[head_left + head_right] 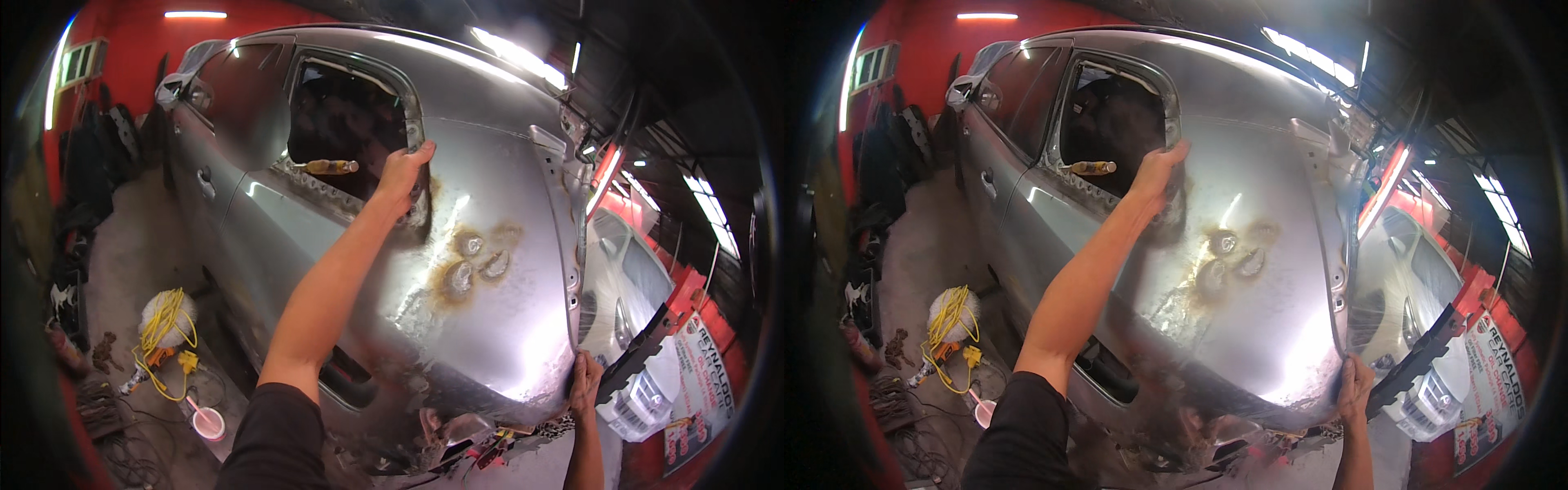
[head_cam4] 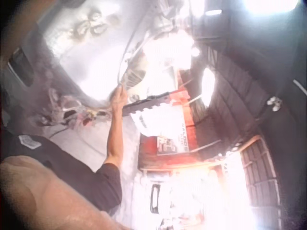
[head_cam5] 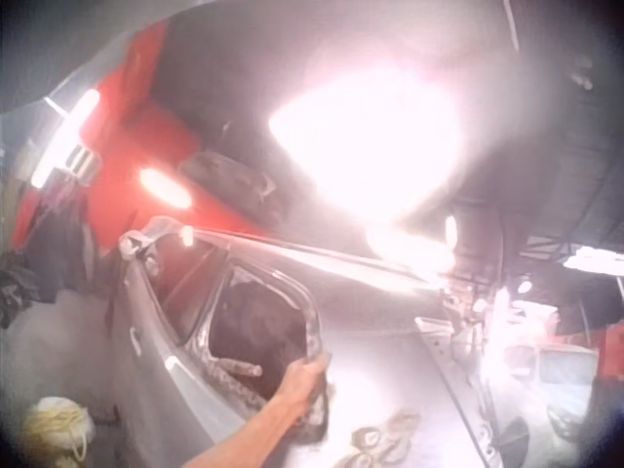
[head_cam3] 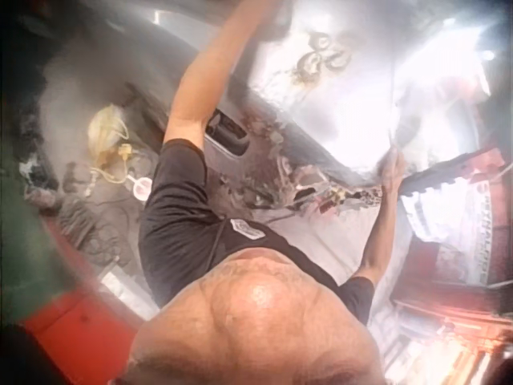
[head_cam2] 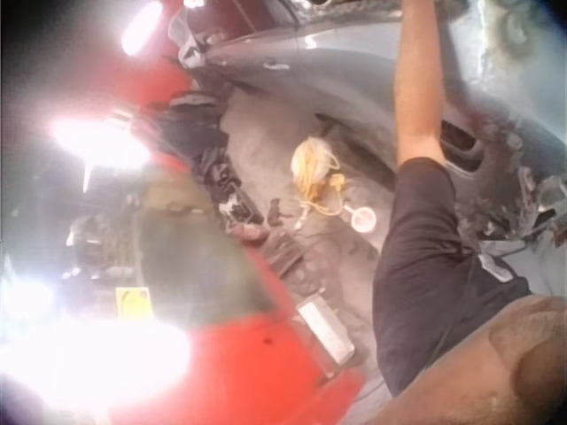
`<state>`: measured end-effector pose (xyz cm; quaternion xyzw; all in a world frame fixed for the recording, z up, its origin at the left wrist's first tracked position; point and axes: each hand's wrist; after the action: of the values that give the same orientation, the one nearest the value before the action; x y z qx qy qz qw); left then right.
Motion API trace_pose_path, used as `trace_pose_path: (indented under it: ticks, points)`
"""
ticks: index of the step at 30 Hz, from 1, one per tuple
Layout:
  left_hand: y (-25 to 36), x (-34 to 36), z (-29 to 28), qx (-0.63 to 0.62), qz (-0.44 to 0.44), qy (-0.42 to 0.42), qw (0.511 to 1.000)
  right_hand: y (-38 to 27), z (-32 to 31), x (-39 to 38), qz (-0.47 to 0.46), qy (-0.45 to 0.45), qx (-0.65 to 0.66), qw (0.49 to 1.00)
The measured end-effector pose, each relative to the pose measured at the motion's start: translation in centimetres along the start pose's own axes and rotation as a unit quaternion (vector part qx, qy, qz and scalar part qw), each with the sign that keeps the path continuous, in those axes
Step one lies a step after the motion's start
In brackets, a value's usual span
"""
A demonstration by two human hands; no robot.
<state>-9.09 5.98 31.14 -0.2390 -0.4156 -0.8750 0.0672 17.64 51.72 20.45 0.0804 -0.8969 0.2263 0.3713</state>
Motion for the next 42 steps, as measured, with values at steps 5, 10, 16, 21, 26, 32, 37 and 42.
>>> trace_pose_path:
  ticks: [5,10,16,21,26,32,37,42]
  points:
    - [0.2,0.3,0.0,-0.020,-0.004,0.040,0.999,-3.2,-0.2,0.6,0.015,-0.008,-0.018,1.000]
    - [-0.8,2.1,-0.8,-0.043,0.002,-0.012,0.999,-4.6,-2.6,2.3,0.009,-0.058,-0.187,0.981]
    - [-0.1,1.1,-1.3,-0.064,-0.071,-0.071,0.993,-21.1,3.7,10.7,-0.344,0.032,-0.245,0.906]
    - [0.0,1.8,-1.5,-0.095,-0.039,-0.064,0.993,-35.3,16.7,11.9,-0.618,-0.022,-0.101,0.780]
    - [-3.1,1.8,4.4,-0.146,-0.064,-0.101,0.982,-33.2,14.3,16.2,-0.512,-0.129,-0.286,0.799]
    - [0.3,1.4,-0.5,-0.098,-0.045,-0.068,0.992,-22.5,12.1,22.9,-0.452,-0.029,-0.322,0.831]
    - [-0.9,1.3,-0.3,-0.100,-0.021,-0.078,0.992,-22.1,11.9,22.0,-0.422,-0.056,-0.336,0.840]
    - [-0.6,1.0,0.2,-0.071,-0.009,-0.054,0.996,-22.3,11.9,21.9,-0.418,-0.051,-0.343,0.840]
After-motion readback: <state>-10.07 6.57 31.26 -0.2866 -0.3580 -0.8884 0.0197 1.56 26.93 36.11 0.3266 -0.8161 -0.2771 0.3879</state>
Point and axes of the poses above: each hand's wrist, its own x-axis towards the middle knuckle, its own z-axis out of the palm, y = z × x, and after that the axes turned 2 degrees about -y, right-handed
